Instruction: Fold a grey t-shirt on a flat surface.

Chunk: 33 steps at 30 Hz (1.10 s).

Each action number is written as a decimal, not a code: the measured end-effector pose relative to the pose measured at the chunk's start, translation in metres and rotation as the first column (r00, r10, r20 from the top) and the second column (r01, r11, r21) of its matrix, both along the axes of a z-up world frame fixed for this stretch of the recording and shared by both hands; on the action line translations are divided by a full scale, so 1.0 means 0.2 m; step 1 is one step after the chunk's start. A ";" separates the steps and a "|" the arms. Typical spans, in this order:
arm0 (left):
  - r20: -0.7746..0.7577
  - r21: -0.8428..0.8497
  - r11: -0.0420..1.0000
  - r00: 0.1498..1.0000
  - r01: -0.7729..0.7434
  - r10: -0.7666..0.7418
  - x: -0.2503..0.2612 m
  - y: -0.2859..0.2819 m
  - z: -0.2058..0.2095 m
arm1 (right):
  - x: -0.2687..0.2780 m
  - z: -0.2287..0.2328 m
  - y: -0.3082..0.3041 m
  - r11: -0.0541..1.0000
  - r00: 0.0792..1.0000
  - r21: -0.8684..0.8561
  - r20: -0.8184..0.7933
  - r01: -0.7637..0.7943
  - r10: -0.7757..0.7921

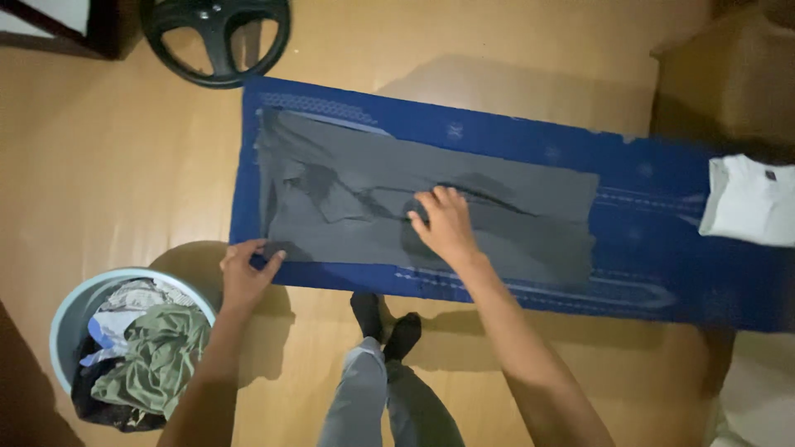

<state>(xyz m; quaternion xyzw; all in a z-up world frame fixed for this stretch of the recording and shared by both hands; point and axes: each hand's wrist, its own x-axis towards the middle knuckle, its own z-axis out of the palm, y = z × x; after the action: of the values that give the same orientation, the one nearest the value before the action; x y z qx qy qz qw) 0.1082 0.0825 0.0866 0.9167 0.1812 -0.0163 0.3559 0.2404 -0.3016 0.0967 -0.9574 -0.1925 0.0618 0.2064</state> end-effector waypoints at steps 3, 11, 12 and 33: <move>0.063 -0.039 0.999 0.998 -0.001 0.003 -0.01 0.03 -0.08 | 0.04 0.05 0.29 0.993 0.998 0.099 -0.004 -0.068 0.068; 0.215 -0.019 0.998 0.975 0.056 -0.050 -0.01 0.06 -0.02 | 0.19 0.08 0.96 0.989 0.991 0.065 -0.023 -0.133 0.135; 0.202 0.003 0.998 0.977 0.067 -0.067 0.00 0.06 -0.01 | 0.21 0.08 1.02 0.991 0.991 0.037 -0.022 -0.129 0.130; 0.241 0.010 0.994 0.965 0.106 -0.106 0.08 0.14 0.04 | 0.60 -0.14 0.86 0.825 0.834 0.511 -0.544 0.240 0.094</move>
<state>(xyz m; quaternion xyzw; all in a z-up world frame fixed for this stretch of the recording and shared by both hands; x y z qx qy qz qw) 0.1247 0.1114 0.0956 0.9197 0.0873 0.0760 0.3752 0.3598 -0.1298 0.0678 -0.8024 -0.0962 0.2649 0.5260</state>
